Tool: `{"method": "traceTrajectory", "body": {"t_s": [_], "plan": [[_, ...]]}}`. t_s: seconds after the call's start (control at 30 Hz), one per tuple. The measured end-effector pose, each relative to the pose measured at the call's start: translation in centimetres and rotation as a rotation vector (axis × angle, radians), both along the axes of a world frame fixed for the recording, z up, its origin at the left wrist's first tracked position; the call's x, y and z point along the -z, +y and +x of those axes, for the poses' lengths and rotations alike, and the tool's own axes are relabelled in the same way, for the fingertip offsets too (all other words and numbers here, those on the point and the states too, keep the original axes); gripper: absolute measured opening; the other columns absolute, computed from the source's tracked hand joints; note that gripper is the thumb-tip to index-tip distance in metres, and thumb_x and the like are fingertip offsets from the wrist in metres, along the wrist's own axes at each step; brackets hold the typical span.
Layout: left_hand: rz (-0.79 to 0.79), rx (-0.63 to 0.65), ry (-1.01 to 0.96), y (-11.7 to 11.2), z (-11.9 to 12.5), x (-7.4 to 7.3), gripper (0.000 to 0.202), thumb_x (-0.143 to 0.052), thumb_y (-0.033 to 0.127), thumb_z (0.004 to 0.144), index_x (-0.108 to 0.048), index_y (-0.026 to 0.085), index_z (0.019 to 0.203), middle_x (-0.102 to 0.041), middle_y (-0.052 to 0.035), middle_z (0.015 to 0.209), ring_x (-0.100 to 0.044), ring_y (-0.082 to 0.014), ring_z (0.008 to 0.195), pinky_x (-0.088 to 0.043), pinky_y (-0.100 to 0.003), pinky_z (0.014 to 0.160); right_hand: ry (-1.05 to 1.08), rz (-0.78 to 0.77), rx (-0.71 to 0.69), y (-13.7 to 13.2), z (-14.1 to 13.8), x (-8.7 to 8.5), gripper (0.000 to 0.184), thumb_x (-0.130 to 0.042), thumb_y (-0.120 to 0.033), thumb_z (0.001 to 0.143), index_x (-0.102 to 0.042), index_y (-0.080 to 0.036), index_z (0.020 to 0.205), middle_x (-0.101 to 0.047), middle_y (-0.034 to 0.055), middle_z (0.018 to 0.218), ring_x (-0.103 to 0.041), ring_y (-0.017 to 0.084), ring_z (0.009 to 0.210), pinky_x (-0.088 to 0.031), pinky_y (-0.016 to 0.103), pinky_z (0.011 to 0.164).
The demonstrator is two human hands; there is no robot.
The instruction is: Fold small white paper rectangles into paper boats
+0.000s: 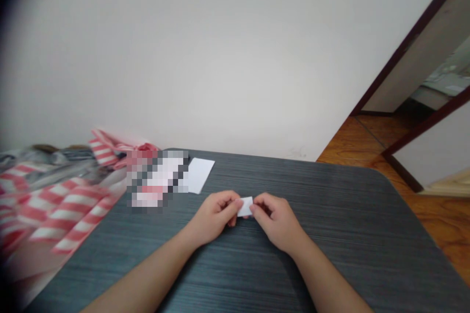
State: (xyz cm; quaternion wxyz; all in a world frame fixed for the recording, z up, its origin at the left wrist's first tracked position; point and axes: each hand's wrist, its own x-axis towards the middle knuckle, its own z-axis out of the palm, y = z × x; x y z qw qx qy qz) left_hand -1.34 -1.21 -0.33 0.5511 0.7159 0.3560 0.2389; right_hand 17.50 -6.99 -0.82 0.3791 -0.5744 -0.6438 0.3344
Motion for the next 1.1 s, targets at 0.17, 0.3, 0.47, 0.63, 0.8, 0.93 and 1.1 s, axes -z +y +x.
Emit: {"method": "traceTrajectory", "body": {"t_s": [0.17, 0.3, 0.47, 0.63, 0.8, 0.93, 1.1], "plan": [[0.018, 0.037, 0.022, -0.08, -0.04, -0.16, 0.031, -0.05, 0.034, 0.092, -0.064, 0.014, 0.073, -0.056, 0.0019, 0.056, -0.049, -0.0098, 0.052, -0.034, -0.02, 0.051, -0.036, 0.01, 0.001, 0.0, -0.08, -0.7, 0.021, -0.051, -0.023, 0.091, -0.057, -0.018, 0.072, -0.052, -0.0036, 0.059, -0.047, 0.011, 0.054, -0.036, 0.023, 0.055], [0.03, 0.056, 0.022, -0.19, -0.01, -0.38, 0.031, -0.05, 0.035, 0.092, -0.063, 0.014, 0.074, -0.056, 0.0019, 0.057, -0.048, -0.0099, 0.053, -0.033, -0.02, 0.051, -0.066, 0.01, -0.033, -0.03, -0.2, -0.88, 0.022, -0.052, -0.022, 0.09, -0.055, -0.018, 0.068, -0.051, -0.0038, 0.058, -0.047, 0.011, 0.054, -0.035, 0.023, 0.054], [0.053, 0.039, 0.056, -0.09, 0.02, -0.33, 0.034, -0.049, 0.039, 0.093, -0.061, 0.015, 0.071, -0.056, 0.0016, 0.057, -0.049, -0.0105, 0.055, -0.033, -0.021, 0.052, -0.071, -0.028, -0.056, -0.07, -0.4, -1.0, 0.023, -0.052, -0.022, 0.09, -0.056, -0.018, 0.069, -0.053, -0.004, 0.056, -0.048, 0.011, 0.052, -0.036, 0.022, 0.053], [0.011, -0.02, 0.034, -0.04, 0.03, -0.1, 0.034, -0.048, 0.04, 0.093, -0.059, 0.016, 0.072, -0.055, 0.0027, 0.055, -0.048, -0.0101, 0.053, -0.034, -0.02, 0.052, -0.07, -0.039, -0.06, -0.2, -0.36, -0.84, 0.024, -0.052, -0.023, 0.091, -0.057, -0.018, 0.068, -0.055, -0.0032, 0.058, -0.051, 0.011, 0.052, -0.038, 0.022, 0.053], [-0.022, -0.018, 0.02, -0.05, 0.05, -0.04, 0.034, -0.05, 0.041, 0.092, -0.057, 0.016, 0.071, -0.055, 0.0025, 0.056, -0.048, -0.0102, 0.053, -0.034, -0.02, 0.052, -0.086, -0.035, -0.066, -0.23, -0.29, -0.91, 0.026, -0.051, -0.022, 0.091, -0.056, -0.018, 0.066, -0.053, -0.0041, 0.054, -0.049, 0.01, 0.049, -0.037, 0.022, 0.052], [-0.023, 0.006, 0.018, -0.02, 0.06, -0.19, 0.032, -0.051, 0.04, 0.091, -0.059, 0.015, 0.072, -0.054, 0.0025, 0.056, -0.049, -0.0103, 0.054, -0.034, -0.02, 0.052, -0.075, -0.049, -0.093, -0.23, -0.19, -1.13, 0.024, -0.051, -0.021, 0.091, -0.056, -0.018, 0.067, -0.053, -0.004, 0.055, -0.049, 0.011, 0.051, -0.036, 0.022, 0.052], [0.013, 0.021, 0.059, -0.04, 0.07, -0.24, 0.035, -0.05, 0.04, 0.092, -0.059, 0.015, 0.069, -0.056, 0.0019, 0.057, -0.049, -0.0103, 0.054, -0.033, -0.02, 0.052, -0.082, -0.061, -0.118, -0.27, -0.26, -1.18, 0.026, -0.051, -0.022, 0.092, -0.055, -0.018, 0.066, -0.051, -0.0043, 0.056, -0.047, 0.01, 0.052, -0.035, 0.022, 0.052]]}}
